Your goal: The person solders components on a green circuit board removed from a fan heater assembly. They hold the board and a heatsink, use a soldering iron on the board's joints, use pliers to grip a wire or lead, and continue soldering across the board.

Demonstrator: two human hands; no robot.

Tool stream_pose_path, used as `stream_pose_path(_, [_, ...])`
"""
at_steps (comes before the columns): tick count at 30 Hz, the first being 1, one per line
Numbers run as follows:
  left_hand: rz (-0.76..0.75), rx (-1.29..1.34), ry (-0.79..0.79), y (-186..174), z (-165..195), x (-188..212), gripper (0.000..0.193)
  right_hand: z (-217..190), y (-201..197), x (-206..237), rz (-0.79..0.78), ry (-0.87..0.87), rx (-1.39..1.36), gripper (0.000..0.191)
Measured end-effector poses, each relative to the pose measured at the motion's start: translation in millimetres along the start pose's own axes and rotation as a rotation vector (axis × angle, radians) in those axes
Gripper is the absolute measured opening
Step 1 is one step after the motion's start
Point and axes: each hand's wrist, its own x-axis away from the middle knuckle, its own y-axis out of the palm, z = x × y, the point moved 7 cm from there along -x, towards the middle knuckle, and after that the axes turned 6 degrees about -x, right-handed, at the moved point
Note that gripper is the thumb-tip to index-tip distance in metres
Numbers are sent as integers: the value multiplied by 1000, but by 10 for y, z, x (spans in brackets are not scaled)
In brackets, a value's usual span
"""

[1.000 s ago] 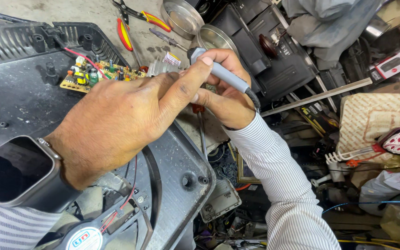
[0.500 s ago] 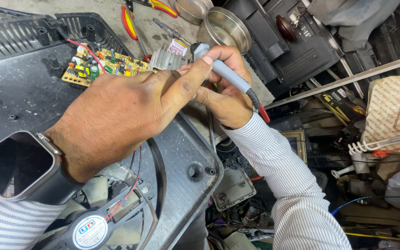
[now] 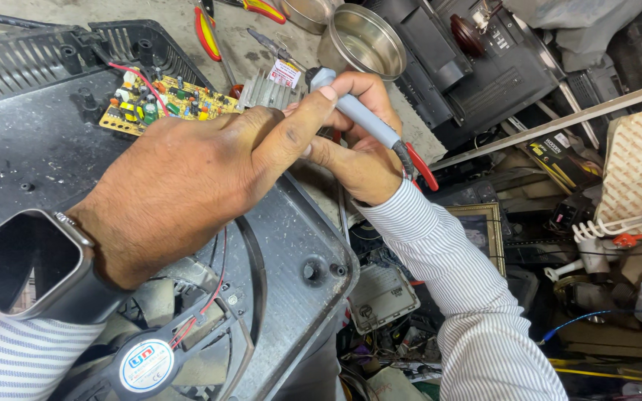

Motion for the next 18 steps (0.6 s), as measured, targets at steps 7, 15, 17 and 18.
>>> stream_pose_path(7, [-25,61,10,-9,-14,0,85,-24,8,-7,-9,19,21,59])
stream_pose_path(15, [-27,86,22,-15,-15,14,82,-44,25,-12,-53,17,60,59])
stream_pose_path(17, [13,82,41,-26,-9,21,80,-35,21,-14,-56,24,68,59])
stream_pose_path(18, [43,78,49,-44,-5,28,80,-34,20,-17,-45,17,84,60])
